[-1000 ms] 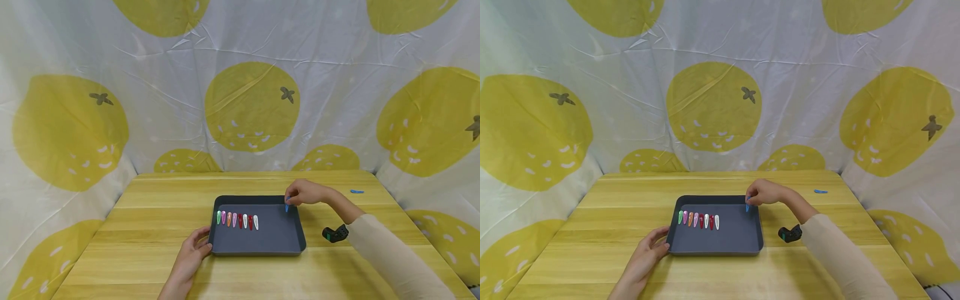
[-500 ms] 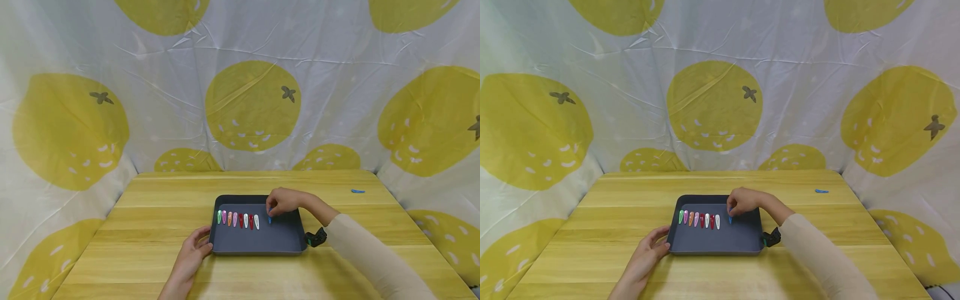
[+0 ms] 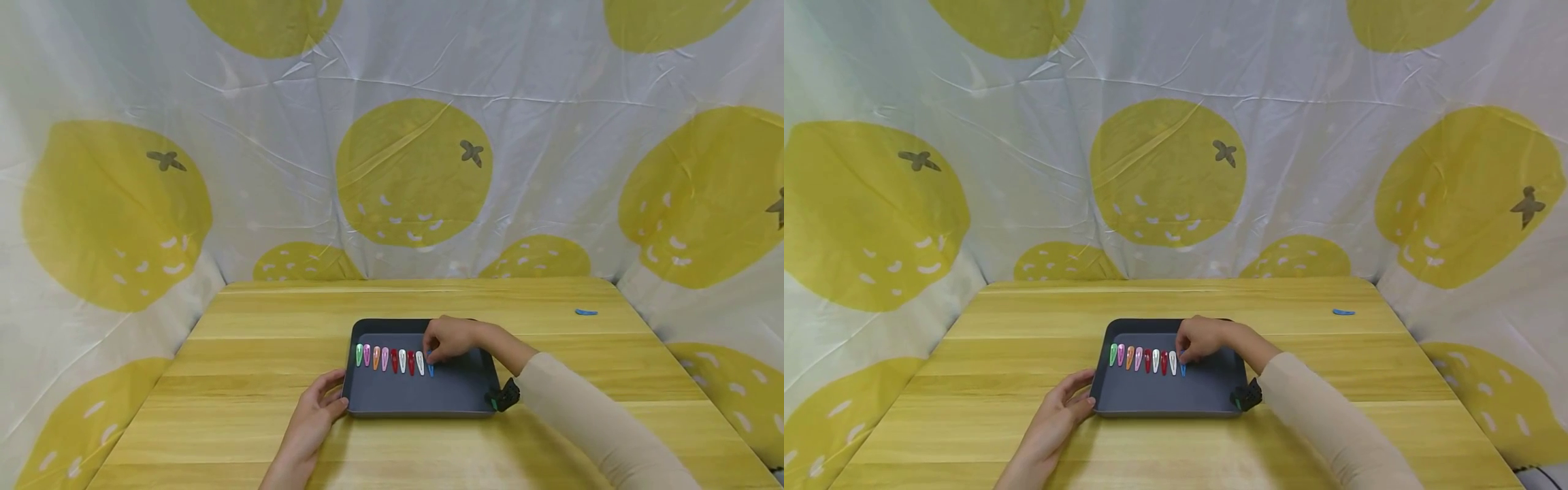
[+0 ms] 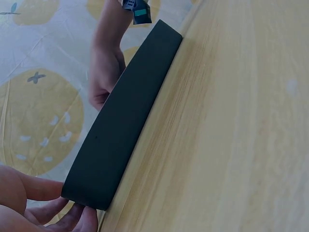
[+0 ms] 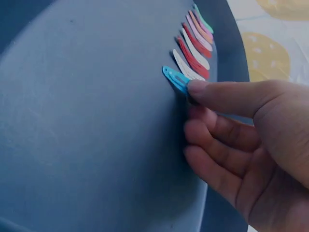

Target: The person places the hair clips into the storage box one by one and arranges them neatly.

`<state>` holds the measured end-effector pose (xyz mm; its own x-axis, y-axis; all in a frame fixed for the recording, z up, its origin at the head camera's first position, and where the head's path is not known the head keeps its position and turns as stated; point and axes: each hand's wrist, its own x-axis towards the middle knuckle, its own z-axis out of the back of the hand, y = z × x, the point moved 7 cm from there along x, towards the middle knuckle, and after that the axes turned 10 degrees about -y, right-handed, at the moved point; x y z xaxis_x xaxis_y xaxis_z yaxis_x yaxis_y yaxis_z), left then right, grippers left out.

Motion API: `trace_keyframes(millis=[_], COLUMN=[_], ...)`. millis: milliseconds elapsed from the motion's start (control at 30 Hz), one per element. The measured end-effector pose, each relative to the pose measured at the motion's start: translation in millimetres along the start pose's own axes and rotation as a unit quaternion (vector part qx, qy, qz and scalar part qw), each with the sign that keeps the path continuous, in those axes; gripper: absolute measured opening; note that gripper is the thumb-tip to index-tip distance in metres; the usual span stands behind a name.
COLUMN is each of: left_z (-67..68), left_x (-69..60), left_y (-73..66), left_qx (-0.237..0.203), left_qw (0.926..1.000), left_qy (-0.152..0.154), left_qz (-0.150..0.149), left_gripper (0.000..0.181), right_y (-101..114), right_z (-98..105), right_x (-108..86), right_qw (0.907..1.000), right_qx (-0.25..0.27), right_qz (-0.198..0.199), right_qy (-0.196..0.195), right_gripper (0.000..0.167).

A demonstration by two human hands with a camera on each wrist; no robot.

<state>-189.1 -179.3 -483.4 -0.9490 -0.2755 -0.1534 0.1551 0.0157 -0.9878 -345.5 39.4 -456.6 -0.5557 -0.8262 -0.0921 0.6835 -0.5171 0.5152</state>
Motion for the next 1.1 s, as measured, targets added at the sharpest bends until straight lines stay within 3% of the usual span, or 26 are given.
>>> trace_keyframes(millis=[167, 533, 867, 1100], left_z=[0.2, 0.5, 0.9, 1.6], left_x=[0.4, 0.5, 1.0, 0.8], left_y=[0.3, 0.9, 1.6, 0.6], left_qx=[0.001, 0.000, 0.000, 0.003], left_qw=[1.0000, 1.0000, 1.0000, 1.0000], left_qy=[0.000, -0.001, 0.000, -0.001], left_qz=[-0.001, -0.001, 0.003, 0.006], left_gripper=[0.051, 0.051, 0.051, 0.051], right_y=[1.5, -1.5, -3.3, -9.4], right_z=[1.3, -0.2, 2.4, 17.2], right_x=[1.3, -1.9, -5.6, -15.2], right_qw=[0.9994, 0.9987, 0.9986, 0.9961], right_qx=[-0.027, -0.025, -0.013, -0.005], right_qz=[-0.008, -0.023, -0.019, 0.009], right_qy=[-0.021, -0.037, -0.048, -0.087], right_gripper=[0.013, 0.016, 0.013, 0.014])
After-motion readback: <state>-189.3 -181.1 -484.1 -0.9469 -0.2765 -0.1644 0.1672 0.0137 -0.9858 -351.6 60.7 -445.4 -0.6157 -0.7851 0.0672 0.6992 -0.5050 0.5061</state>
